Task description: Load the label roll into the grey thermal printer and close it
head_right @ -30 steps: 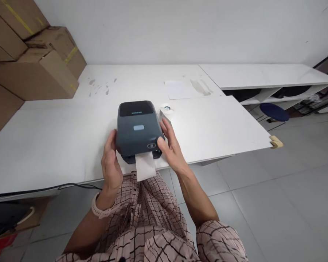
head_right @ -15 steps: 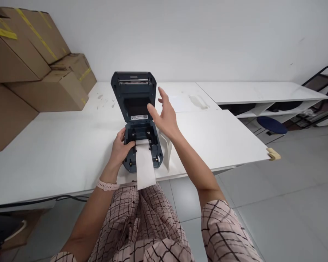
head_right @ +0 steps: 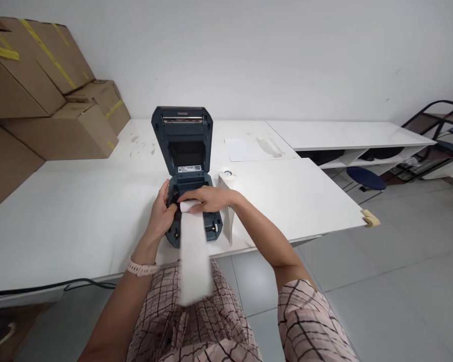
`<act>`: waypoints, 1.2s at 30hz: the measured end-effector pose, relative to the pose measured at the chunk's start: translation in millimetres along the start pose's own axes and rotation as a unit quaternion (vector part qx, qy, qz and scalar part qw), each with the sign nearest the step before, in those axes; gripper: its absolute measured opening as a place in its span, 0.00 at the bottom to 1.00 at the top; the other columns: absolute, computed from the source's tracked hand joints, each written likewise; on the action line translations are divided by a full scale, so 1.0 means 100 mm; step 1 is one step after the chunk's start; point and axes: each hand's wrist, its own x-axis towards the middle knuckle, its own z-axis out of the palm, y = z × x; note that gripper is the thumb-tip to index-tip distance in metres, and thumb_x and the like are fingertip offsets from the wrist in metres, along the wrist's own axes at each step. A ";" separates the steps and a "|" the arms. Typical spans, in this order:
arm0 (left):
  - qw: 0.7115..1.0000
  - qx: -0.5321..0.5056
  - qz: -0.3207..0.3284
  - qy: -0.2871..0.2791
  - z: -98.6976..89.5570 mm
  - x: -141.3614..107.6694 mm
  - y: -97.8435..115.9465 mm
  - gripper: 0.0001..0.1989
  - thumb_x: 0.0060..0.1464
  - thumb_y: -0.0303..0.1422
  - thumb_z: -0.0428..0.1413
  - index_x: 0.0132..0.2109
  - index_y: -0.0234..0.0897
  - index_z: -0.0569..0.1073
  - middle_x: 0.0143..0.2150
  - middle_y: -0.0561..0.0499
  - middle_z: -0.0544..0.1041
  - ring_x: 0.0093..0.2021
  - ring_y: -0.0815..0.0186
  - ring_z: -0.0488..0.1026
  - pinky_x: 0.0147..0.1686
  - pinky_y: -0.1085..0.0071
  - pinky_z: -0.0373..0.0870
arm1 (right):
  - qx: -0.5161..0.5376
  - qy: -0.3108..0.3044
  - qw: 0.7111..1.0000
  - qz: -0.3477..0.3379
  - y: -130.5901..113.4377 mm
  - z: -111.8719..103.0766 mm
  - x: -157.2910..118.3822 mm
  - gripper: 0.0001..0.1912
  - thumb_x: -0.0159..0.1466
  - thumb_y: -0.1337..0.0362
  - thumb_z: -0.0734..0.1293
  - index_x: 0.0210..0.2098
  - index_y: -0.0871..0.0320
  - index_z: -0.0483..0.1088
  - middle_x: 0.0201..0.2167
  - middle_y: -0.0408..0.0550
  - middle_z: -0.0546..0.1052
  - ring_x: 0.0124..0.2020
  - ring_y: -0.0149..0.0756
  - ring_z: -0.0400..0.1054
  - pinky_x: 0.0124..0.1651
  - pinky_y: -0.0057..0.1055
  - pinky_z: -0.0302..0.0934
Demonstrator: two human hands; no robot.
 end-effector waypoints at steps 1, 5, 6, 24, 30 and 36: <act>1.000 -0.003 0.001 0.002 0.00 -0.01 0.00 0.44 0.54 0.22 0.55 0.76 0.46 0.57 0.77 0.44 0.62 0.76 0.53 0.61 0.75 0.50 0.55 | 0.063 0.014 0.997 -0.030 0.02 -0.04 -0.19 0.22 0.70 0.59 0.68 0.63 0.54 0.73 0.58 0.53 0.80 0.57 0.46 0.76 0.60 0.44 0.68; 1.000 0.002 -0.008 0.013 0.00 -0.06 0.03 0.40 0.56 0.26 0.57 0.75 0.47 0.62 0.76 0.44 0.65 0.74 0.51 0.63 0.73 0.49 0.58 | 0.242 0.170 0.947 -0.124 0.24 0.03 -1.12 0.22 0.64 0.56 0.76 0.57 0.48 0.76 0.47 0.48 0.84 0.46 0.43 0.80 0.51 0.44 0.74; 1.000 0.005 -0.011 0.013 0.00 -0.06 0.03 0.39 0.57 0.26 0.57 0.74 0.48 0.63 0.75 0.44 0.66 0.73 0.51 0.65 0.73 0.48 0.59 | 0.263 0.224 0.931 -0.117 0.33 0.09 -1.33 0.21 0.62 0.55 0.77 0.54 0.47 0.76 0.43 0.47 0.84 0.44 0.44 0.81 0.50 0.46 0.74; 1.000 0.001 0.010 0.016 -0.01 -0.04 0.02 0.37 0.59 0.26 0.56 0.74 0.46 0.64 0.76 0.46 0.64 0.78 0.56 0.57 0.77 0.52 0.46 | 0.386 0.391 0.821 0.157 1.32 0.35 -1.48 0.36 0.56 0.57 0.78 0.62 0.49 0.69 0.67 0.57 0.74 0.69 0.46 0.68 0.70 0.49 0.60; 0.999 -0.018 -0.023 0.035 0.03 -0.06 0.03 0.43 0.59 0.28 0.58 0.78 0.45 0.53 0.78 0.40 0.61 0.79 0.54 0.53 0.76 0.48 0.46 | 0.296 0.317 0.884 0.175 1.36 -0.15 -1.08 0.45 0.51 0.61 0.81 0.66 0.49 0.66 0.72 0.57 0.68 0.75 0.47 0.59 0.76 0.50 0.50; 0.999 -0.027 -0.029 0.033 0.05 -0.10 0.04 0.43 0.62 0.29 0.56 0.79 0.48 0.50 0.79 0.41 0.56 0.80 0.54 0.49 0.76 0.46 0.47 | 0.269 0.264 0.901 0.216 1.42 -0.29 -0.50 0.41 0.41 0.63 0.81 0.55 0.59 0.72 0.54 0.55 0.79 0.56 0.53 0.73 0.61 0.49 0.67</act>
